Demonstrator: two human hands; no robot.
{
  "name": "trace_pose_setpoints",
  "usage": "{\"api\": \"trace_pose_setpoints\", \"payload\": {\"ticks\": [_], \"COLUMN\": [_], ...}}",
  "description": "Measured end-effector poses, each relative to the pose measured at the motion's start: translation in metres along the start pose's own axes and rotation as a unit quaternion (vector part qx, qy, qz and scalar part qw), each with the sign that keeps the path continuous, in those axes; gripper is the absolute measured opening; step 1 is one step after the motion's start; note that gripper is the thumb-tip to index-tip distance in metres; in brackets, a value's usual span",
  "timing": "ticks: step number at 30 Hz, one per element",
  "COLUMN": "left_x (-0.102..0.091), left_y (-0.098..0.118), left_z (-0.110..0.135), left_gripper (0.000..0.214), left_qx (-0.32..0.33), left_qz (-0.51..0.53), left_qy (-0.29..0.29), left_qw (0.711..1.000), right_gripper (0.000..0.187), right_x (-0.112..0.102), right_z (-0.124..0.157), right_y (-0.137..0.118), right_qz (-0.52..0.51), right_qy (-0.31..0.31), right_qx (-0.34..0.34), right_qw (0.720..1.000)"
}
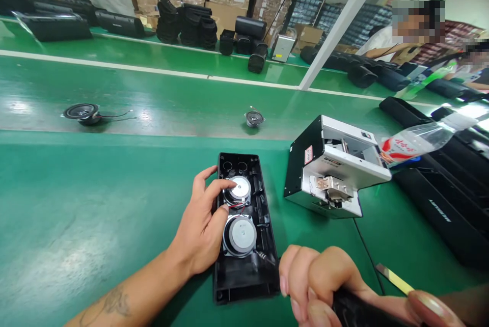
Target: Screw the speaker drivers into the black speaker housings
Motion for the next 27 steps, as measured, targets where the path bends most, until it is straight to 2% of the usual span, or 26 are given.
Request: {"api": "trace_pose_setpoints", "payload": {"ticks": [3,6,11,15,18,21,24,27], "left_x": [0.000,0.000,0.001,0.001,0.001,0.002,0.003,0.006], "left_y": [0.000,0.000,0.000,0.000,0.001,0.001,0.001,-0.002], "left_z": [0.000,0.000,0.001,0.002,0.002,0.002,0.000,0.002], "left_gripper": [0.034,0.035,0.036,0.036,0.037,0.036,0.035,0.033], "left_qx": [0.001,0.001,-0.001,-0.004,-0.003,0.000,0.006,0.005], "left_qz": [-0.007,-0.015,-0.012,-0.012,-0.013,-0.007,0.001,0.002], "left_qy": [0.001,0.000,0.004,0.007,0.009,0.012,0.013,0.016], "left_qw": [1.000,1.000,1.000,1.000,1.000,1.000,1.000,1.000], "right_gripper": [0.040,0.043,0.042,0.023,0.020,0.028,0.042,0.044], "right_x": [-0.001,0.002,0.006,0.004,0.002,0.005,0.011,0.015], "right_z": [-0.006,-0.014,-0.016,-0.012,-0.014,-0.018,-0.016,-0.011], "right_y": [-0.005,-0.008,-0.003,0.000,0.003,0.000,-0.001,0.007], "right_qz": [0.033,0.040,0.028,-0.045,-0.067,-0.042,-0.024,-0.027], "right_qy": [0.055,0.057,0.034,-0.009,-0.039,-0.039,0.006,0.022], "right_qx": [0.012,0.009,0.005,-0.040,-0.015,-0.028,-0.064,-0.087], "right_qw": [0.998,0.998,0.999,0.998,0.997,0.998,0.998,0.996]}}
Point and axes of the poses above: each hand's wrist, its own z-axis away from the middle knuckle, its own x-axis out of the palm, y = z × x, the point moved 4 cm from there along -z, towards the middle knuckle, and after that the axes turned 10 degrees about -y, right-handed, at the moved point
